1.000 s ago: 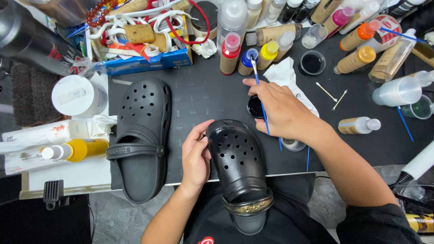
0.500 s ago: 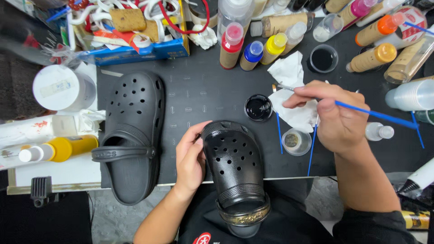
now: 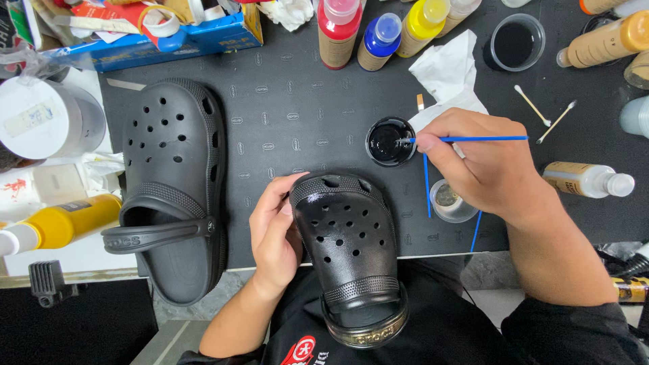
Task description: The person applies black dye to a black foam shoe using a small brush. They hold the shoe in one hand and carefully paint the outer surface around the circular holes, moving the shoe to reach all sides.
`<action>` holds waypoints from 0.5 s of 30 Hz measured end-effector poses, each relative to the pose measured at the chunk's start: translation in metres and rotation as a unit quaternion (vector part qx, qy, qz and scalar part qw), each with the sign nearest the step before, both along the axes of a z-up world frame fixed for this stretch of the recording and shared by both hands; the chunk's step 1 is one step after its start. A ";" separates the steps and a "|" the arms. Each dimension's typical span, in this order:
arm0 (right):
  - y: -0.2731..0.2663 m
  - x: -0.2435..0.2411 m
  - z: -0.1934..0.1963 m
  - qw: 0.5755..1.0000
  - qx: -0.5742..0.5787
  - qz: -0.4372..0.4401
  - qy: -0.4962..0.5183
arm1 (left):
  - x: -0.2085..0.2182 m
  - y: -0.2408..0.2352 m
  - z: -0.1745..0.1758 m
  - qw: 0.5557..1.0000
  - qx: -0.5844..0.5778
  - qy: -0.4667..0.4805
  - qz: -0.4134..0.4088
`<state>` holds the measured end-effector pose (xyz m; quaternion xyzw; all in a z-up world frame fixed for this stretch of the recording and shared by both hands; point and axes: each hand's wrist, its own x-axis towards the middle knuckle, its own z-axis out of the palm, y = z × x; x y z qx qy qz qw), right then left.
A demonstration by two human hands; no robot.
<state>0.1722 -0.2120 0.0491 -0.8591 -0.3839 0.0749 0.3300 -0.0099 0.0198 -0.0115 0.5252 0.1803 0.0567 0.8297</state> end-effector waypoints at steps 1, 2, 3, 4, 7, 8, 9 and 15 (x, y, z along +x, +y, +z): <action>0.002 0.000 -0.001 1.000 0.009 0.005 0.010 | 0.000 0.000 0.000 1.000 0.004 -0.001 -0.001; 0.004 -0.001 -0.001 1.000 0.019 0.010 0.020 | 0.000 0.000 -0.001 1.000 0.009 -0.002 -0.002; 0.005 -0.001 -0.002 0.999 0.029 0.015 0.030 | -0.001 0.000 -0.001 1.000 0.006 -0.001 -0.001; 0.007 -0.001 -0.001 0.998 0.026 0.022 0.043 | 0.000 0.000 -0.001 1.000 0.002 -0.002 0.000; 0.010 0.000 0.001 0.998 0.014 0.028 0.062 | 0.000 0.001 -0.002 1.000 0.006 -0.004 -0.001; 0.011 0.000 0.001 0.998 0.007 0.019 0.054 | -0.001 0.001 -0.003 1.000 0.011 -0.004 -0.002; 0.012 0.000 0.000 0.999 0.000 0.009 0.046 | -0.002 0.001 -0.003 1.000 0.006 -0.002 -0.001; 0.012 0.002 -0.008 0.999 0.000 -0.023 0.048 | -0.004 0.001 -0.007 1.000 -0.024 0.000 -0.004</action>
